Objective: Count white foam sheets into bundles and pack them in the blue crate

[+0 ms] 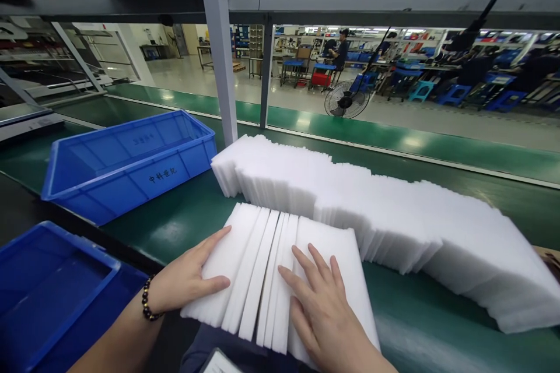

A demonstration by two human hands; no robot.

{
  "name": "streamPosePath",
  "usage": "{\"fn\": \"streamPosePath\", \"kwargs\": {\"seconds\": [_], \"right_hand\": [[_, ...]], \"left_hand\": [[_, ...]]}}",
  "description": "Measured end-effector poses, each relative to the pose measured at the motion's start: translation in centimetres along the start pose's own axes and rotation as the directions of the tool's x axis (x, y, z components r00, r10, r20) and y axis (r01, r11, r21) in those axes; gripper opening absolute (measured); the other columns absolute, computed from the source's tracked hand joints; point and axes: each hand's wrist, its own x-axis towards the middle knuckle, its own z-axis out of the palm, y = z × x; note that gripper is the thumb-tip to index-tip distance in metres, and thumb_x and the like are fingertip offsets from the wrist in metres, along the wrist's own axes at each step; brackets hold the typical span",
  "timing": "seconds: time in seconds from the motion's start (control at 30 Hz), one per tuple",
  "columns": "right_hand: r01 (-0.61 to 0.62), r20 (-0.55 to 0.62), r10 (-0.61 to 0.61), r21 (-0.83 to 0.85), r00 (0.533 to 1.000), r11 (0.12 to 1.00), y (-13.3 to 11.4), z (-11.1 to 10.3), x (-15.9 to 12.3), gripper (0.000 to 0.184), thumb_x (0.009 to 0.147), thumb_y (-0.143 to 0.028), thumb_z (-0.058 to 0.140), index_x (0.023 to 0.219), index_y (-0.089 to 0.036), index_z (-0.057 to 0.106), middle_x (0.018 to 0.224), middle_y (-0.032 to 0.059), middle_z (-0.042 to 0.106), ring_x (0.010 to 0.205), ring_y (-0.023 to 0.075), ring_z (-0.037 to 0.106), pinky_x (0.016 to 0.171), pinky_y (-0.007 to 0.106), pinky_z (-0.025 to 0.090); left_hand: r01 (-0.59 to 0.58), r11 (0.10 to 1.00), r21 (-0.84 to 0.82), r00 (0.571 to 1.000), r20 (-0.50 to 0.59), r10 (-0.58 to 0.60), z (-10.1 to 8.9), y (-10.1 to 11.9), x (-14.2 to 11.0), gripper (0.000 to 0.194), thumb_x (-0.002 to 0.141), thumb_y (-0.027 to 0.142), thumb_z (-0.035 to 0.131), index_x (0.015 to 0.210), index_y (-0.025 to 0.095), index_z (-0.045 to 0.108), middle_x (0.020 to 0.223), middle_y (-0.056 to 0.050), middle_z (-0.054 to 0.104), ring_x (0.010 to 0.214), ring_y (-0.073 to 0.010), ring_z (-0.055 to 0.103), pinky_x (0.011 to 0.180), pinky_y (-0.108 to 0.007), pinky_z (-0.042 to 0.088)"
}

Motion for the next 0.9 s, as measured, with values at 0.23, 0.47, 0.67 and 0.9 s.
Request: {"fn": "streamPosePath", "kwargs": {"seconds": [0.23,0.47,0.67,0.9], "right_hand": [[0.062,-0.025,-0.063,-0.02,0.998,0.998,0.6,0.2,-0.4,0.044,0.082,-0.023,0.042,0.126,-0.023,0.043,0.138,0.007,0.035,0.131,0.0303,0.017,0.099,0.06,0.025],[0.019,0.091,-0.023,0.05,0.996,0.999,0.2,-0.9,0.2,0.033,0.079,-0.02,0.039,0.11,-0.021,0.051,0.129,0.0054,0.043,0.132,0.0298,0.012,0.103,0.058,0.018],[0.077,0.136,-0.081,0.033,0.987,0.996,-0.3,-0.7,1.1,0.05,0.083,-0.035,0.044,0.132,-0.034,0.033,0.113,0.006,0.05,0.125,0.0315,0.026,0.099,0.062,0.02],[0.141,-0.053,-0.141,-0.004,0.989,0.99,-0.5,-0.4,1.7,0.032,0.079,-0.033,0.053,0.11,-0.023,0.055,0.121,0.0123,0.043,0.125,0.0345,0.024,0.094,0.059,0.033]], "left_hand": [[0.006,1.0,-0.003,1.0,0.002,-0.006,-0.1,-0.4,0.0,0.084,0.071,0.054,0.056,0.139,0.029,0.014,0.144,-0.001,0.024,0.128,-0.0257,0.029,0.106,-0.04,0.027],[0.005,1.0,-0.006,1.0,0.003,-0.005,-0.3,-0.7,-0.1,0.083,0.072,0.053,0.056,0.139,0.03,0.013,0.144,0.0,0.025,0.128,-0.0248,0.029,0.106,-0.039,0.027],[-0.008,1.0,-0.009,1.0,0.005,0.008,-0.3,-0.7,0.0,0.084,0.071,0.053,0.056,0.139,0.028,0.013,0.144,-0.001,0.025,0.128,-0.0248,0.03,0.105,-0.038,0.028],[-0.014,1.0,-0.015,1.0,0.013,0.014,-0.4,-1.0,0.0,0.086,0.07,0.055,0.057,0.139,0.029,0.013,0.143,-0.001,0.027,0.126,-0.0242,0.033,0.104,-0.037,0.03]]}}
